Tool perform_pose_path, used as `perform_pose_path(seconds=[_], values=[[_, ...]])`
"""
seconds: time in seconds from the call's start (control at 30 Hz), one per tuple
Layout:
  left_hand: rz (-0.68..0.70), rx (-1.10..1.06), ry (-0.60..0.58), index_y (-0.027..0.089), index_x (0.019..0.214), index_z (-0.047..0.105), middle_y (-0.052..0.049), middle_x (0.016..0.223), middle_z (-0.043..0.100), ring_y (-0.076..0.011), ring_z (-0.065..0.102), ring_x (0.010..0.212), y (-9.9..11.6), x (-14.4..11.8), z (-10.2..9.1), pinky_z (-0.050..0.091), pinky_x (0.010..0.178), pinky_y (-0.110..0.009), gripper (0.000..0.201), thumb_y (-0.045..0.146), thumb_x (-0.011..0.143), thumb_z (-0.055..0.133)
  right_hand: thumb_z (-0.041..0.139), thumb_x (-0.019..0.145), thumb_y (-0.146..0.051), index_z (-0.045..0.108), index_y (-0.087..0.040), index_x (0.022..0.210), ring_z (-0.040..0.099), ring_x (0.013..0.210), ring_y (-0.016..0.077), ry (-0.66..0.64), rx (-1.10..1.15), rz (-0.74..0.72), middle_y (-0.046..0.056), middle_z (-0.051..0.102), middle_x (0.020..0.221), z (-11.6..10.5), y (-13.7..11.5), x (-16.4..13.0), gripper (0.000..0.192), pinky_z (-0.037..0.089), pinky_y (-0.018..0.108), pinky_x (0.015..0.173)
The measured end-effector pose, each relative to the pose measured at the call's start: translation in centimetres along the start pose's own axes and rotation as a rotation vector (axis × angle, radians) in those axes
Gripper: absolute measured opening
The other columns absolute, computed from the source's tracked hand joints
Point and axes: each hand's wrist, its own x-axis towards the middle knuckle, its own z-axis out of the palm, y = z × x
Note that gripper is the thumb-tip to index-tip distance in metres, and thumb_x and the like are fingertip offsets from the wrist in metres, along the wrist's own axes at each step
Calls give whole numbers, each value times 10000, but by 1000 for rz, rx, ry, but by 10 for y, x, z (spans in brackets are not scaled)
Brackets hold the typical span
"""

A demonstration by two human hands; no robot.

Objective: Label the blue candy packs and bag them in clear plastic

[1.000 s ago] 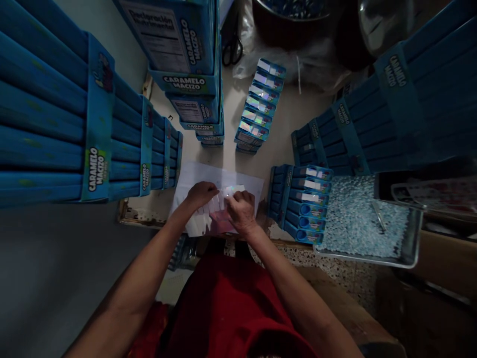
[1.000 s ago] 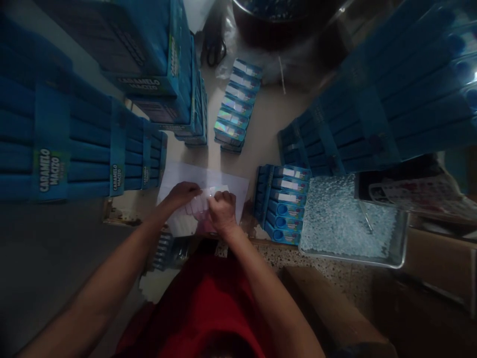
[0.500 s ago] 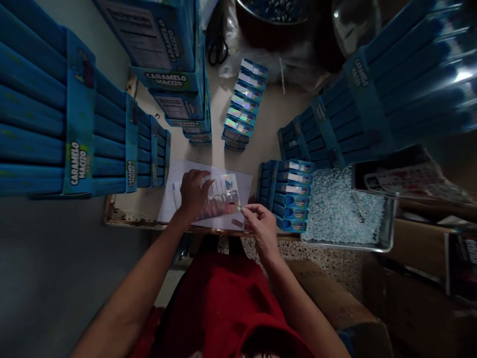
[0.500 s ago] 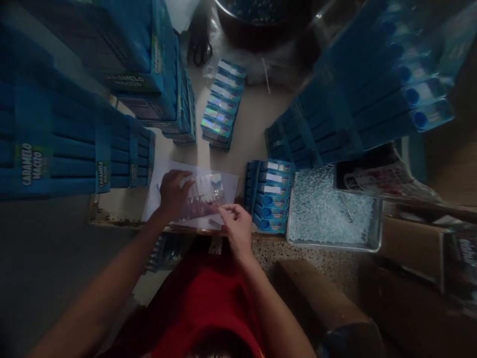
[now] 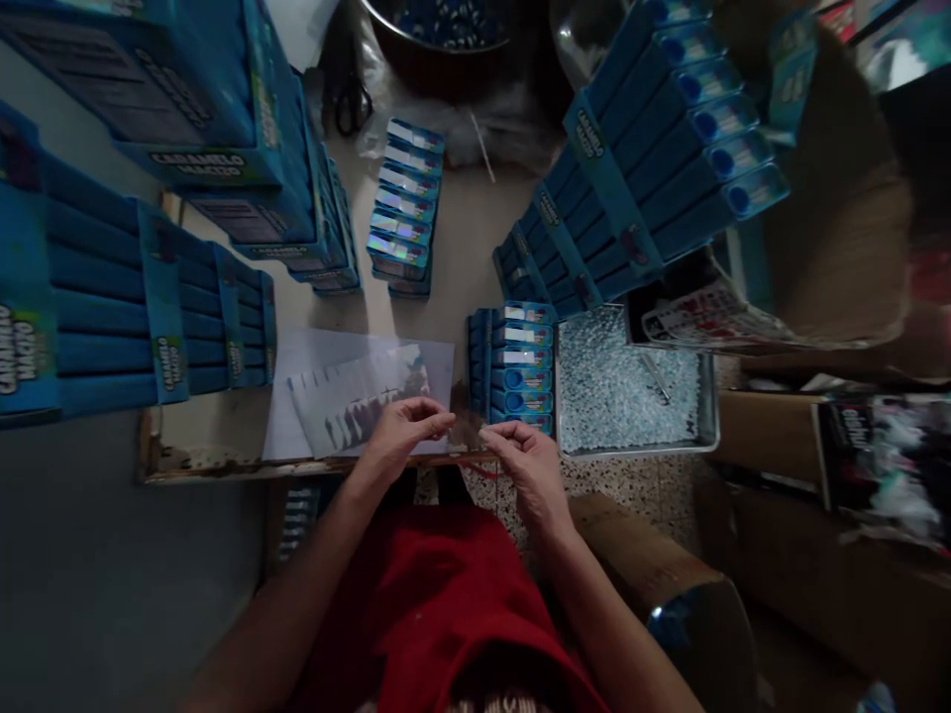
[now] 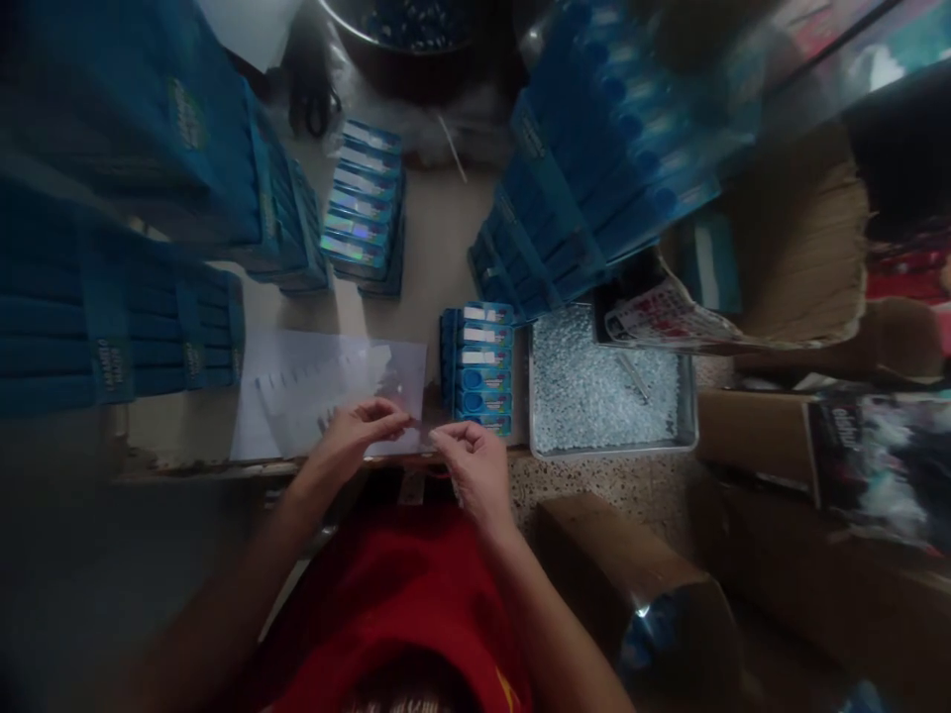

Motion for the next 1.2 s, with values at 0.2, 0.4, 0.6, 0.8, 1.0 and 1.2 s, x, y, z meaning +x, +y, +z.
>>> perform_pose_path(seconds=[0.2, 0.4, 0.6, 0.8, 1.0, 1.2], values=[[97, 162, 137, 196, 810, 781, -38, 706, 707, -174, 603, 666, 21, 4, 56, 502, 643, -311, 337, 528, 756, 797, 771, 804, -484, 809, -184, 842, 522, 581, 133, 258, -355, -305, -13, 651, 629, -40, -22, 26, 305, 415, 264, 582], [172, 216, 239, 162, 812, 783, -51, 701, 707, -167, 603, 664, 30, 34, 76, 492, 640, -301, 314, 472, 761, 789, 743, 789, -447, 798, -188, 807, 464, 500, 117, 334, -536, -366, -56, 535, 520, -48, -32, 72, 266, 328, 254, 525], [184, 142, 245, 155, 790, 790, -34, 661, 678, -140, 572, 633, 24, 41, 77, 461, 620, -266, 328, 474, 725, 826, 725, 788, -440, 786, -209, 780, 504, 523, 134, 323, -655, -373, -45, 572, 543, -51, -34, 84, 240, 341, 268, 553], [128, 27, 210, 146, 786, 782, -29, 681, 684, -134, 568, 648, 16, 46, 81, 437, 633, -260, 347, 466, 683, 869, 815, 694, -493, 684, -214, 771, 554, 574, 164, 380, -672, -310, -36, 594, 595, -58, -28, 98, 317, 382, 284, 585], [-139, -166, 336, 165, 885, 638, -31, 796, 676, -170, 638, 754, -13, 68, 80, 477, 684, -281, 532, 428, 545, 951, 870, 631, -549, 546, -220, 793, 477, 505, 115, 329, -408, -231, -79, 513, 574, -71, -35, 93, 489, 342, 254, 512], [372, 135, 582, 188, 957, 654, -20, 878, 661, -143, 628, 806, -5, 28, 77, 501, 737, -257, 318, 431, 804, 791, 831, 740, -586, 506, -230, 798, 351, 433, 73, 341, -152, -324, -116, 398, 511, -77, -58, 61, 486, 221, 227, 440]])
